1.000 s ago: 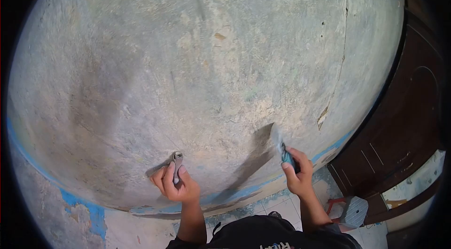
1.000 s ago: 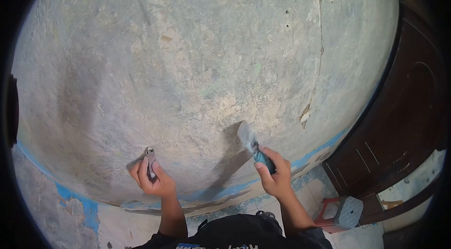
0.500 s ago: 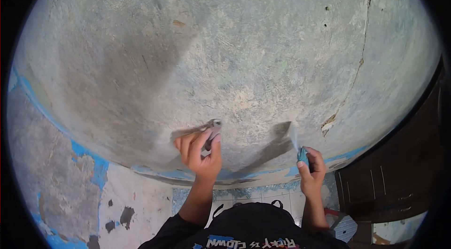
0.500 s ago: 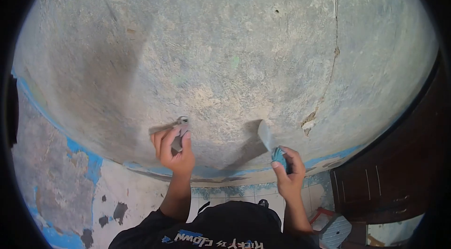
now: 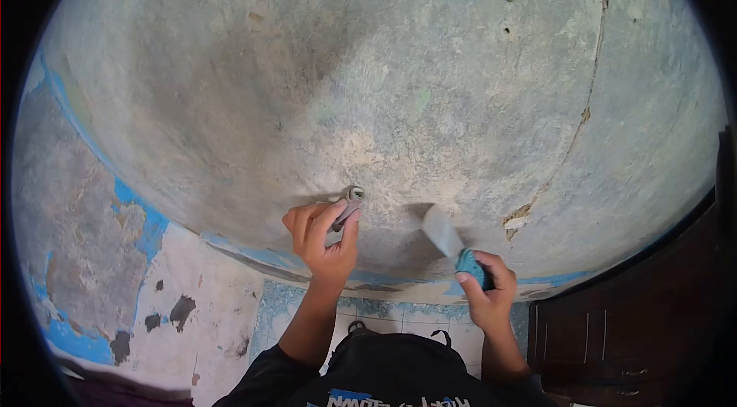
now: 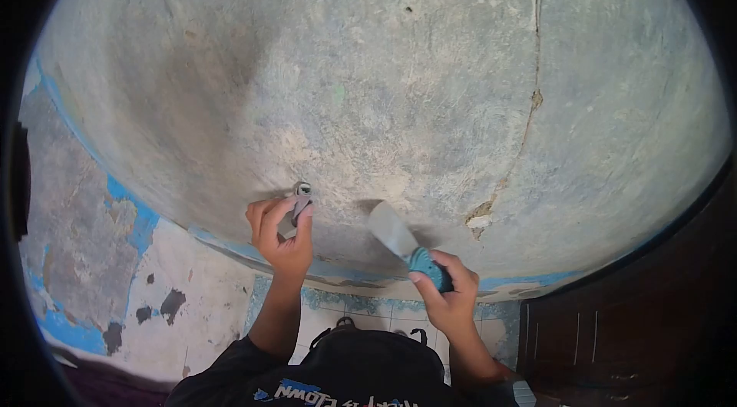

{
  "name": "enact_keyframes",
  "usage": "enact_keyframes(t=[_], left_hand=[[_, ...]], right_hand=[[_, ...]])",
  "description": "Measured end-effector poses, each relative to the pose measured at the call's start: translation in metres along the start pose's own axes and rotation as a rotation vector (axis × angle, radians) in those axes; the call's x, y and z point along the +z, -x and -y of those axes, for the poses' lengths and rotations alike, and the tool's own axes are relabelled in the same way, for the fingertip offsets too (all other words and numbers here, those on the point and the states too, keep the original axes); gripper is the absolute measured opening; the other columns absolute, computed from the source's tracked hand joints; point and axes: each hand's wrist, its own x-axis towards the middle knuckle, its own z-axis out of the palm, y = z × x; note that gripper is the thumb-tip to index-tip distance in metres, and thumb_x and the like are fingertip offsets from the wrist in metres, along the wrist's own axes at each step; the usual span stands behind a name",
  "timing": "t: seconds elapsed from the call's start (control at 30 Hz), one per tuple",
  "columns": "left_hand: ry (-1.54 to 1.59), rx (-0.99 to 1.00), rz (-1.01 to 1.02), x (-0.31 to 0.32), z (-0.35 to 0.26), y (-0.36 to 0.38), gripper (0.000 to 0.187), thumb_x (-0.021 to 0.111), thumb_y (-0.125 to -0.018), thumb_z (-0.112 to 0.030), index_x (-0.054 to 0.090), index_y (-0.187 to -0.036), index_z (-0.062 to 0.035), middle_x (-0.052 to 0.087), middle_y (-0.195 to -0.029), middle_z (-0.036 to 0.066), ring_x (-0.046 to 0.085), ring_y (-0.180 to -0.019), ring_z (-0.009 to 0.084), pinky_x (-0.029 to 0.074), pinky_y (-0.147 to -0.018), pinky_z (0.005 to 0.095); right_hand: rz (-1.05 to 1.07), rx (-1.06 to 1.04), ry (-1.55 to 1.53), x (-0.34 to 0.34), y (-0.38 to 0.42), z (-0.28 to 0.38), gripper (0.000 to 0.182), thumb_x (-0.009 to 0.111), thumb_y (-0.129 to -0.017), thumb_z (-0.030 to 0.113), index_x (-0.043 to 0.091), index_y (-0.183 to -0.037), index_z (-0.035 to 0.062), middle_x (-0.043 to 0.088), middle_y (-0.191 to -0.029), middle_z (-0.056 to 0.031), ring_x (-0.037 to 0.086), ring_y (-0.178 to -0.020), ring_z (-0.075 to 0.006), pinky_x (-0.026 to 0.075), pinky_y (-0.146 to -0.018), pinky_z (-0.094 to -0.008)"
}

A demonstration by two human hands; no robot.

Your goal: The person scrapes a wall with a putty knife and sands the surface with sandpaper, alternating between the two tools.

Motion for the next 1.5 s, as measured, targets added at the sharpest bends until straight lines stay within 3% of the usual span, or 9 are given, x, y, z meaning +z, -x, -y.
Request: enact_keyframes(t=[0.1, 0.2, 0.33, 0.43, 0.57, 0.73, 0.93, 1.33, 1.5], left_hand=[[-0.045, -0.010, 0.051, -0.005, -0.003, 0.012, 0.034, 0.087, -0.076, 0.000, 0.073, -0.106, -0.0079, 0.069, -0.097, 0.007, 0.060, -0.093, 0.0277, 0.047, -0.084, 0.0389], [-0.076, -0.029, 0.066, -0.004, -0.002, 0.019, 0.035, 0.087, -0.076, -0.001, 0.073, -0.106, -0.0086, 0.069, -0.097, 0.006, 0.060, -0.093, 0.0276, 0.046, -0.085, 0.0389], [-0.090, -0.051, 0.076, -0.005, -0.005, 0.021, 0.034, 0.087, -0.076, 0.000, 0.073, -0.106, -0.0084, 0.070, -0.098, 0.006, 0.060, -0.093, 0.0277, 0.046, -0.086, 0.0388], [-0.062, -0.036, 0.028, 0.001, -0.002, 0.024, 0.036, 0.088, -0.075, -0.003, 0.073, -0.107, -0.0123, 0.069, -0.096, 0.003, 0.060, -0.091, 0.0238, 0.039, -0.085, 0.0396], [-0.052, -0.055, 0.031, 0.002, -0.005, 0.024, 0.036, 0.088, -0.076, -0.002, 0.072, -0.107, -0.0118, 0.069, -0.097, 0.004, 0.060, -0.092, 0.0248, 0.041, -0.085, 0.0395], [-0.050, -0.071, 0.077, 0.003, -0.015, 0.026, 0.034, 0.084, -0.080, 0.003, 0.069, -0.109, -0.0058, 0.069, -0.100, 0.010, 0.061, -0.095, 0.0278, 0.048, -0.085, 0.0376], [-0.012, -0.088, 0.027, 0.010, -0.015, 0.030, 0.036, 0.087, -0.079, -0.002, 0.070, -0.110, -0.0112, 0.068, -0.100, 0.005, 0.059, -0.093, 0.0267, 0.043, -0.086, 0.0399], [-0.024, -0.093, 0.018, 0.012, -0.012, 0.033, 0.035, 0.085, -0.082, -0.002, 0.069, -0.112, -0.0090, 0.069, -0.103, 0.008, 0.061, -0.095, 0.0284, 0.044, -0.087, 0.0409], [-0.046, -0.086, 0.032, 0.013, -0.013, 0.035, 0.029, 0.080, -0.086, 0.001, 0.067, -0.111, -0.0036, 0.065, -0.106, 0.013, 0.063, -0.095, 0.0272, 0.051, -0.084, 0.0380]], right_hand=[[0.089, 0.001, 0.041, -0.001, 0.001, -0.005, 0.033, 0.084, -0.084, 0.003, 0.069, -0.112, -0.0024, 0.075, -0.091, -0.0082, 0.067, -0.080, -0.0100, 0.053, -0.074, -0.0253], [-0.095, 0.070, -0.153, -0.003, 0.002, -0.007, 0.032, 0.083, -0.085, 0.003, 0.069, -0.113, -0.0026, 0.075, -0.091, -0.0078, 0.067, -0.081, -0.0096, 0.052, -0.074, -0.0251], [0.002, 0.009, -0.053, -0.007, -0.006, -0.003, 0.029, 0.081, -0.087, 0.004, 0.069, -0.112, -0.0028, 0.073, -0.088, -0.0072, 0.065, -0.078, -0.0089, 0.051, -0.072, -0.0250], [0.057, -0.053, -0.002, -0.008, -0.009, -0.005, 0.029, 0.081, -0.087, 0.005, 0.069, -0.112, -0.0025, 0.072, -0.086, -0.0069, 0.064, -0.074, -0.0090, 0.050, -0.070, -0.0247], [-0.044, -0.032, -0.006, -0.022, -0.013, -0.002, 0.029, 0.081, -0.088, 0.007, 0.069, -0.112, -0.0017, 0.072, -0.083, -0.0068, 0.063, -0.071, -0.0089, 0.049, -0.066, -0.0246], [0.030, -0.046, 0.016, -0.024, -0.014, -0.001, 0.027, 0.080, -0.089, 0.008, 0.069, -0.111, -0.0015, 0.072, -0.084, -0.0070, 0.063, -0.072, -0.0089, 0.050, -0.067, -0.0252], [0.014, -0.021, -0.013, -0.028, -0.013, 0.002, 0.028, 0.081, -0.089, 0.009, 0.069, -0.111, -0.0018, 0.072, -0.085, -0.0099, 0.065, -0.073, -0.0114, 0.051, -0.069, -0.0266], [-0.053, -0.075, -0.022, -0.029, -0.013, -0.006, 0.030, 0.083, -0.088, 0.009, 0.068, -0.112, -0.0037, 0.072, -0.085, -0.0106, 0.065, -0.073, -0.0117, 0.051, -0.069, -0.0266], [0.048, -0.058, 0.005, -0.032, -0.017, 0.002, 0.030, 0.083, -0.088, 0.008, 0.068, -0.112, -0.0034, 0.072, -0.083, -0.0099, 0.065, -0.071, -0.0109, 0.051, -0.067, -0.0261]])
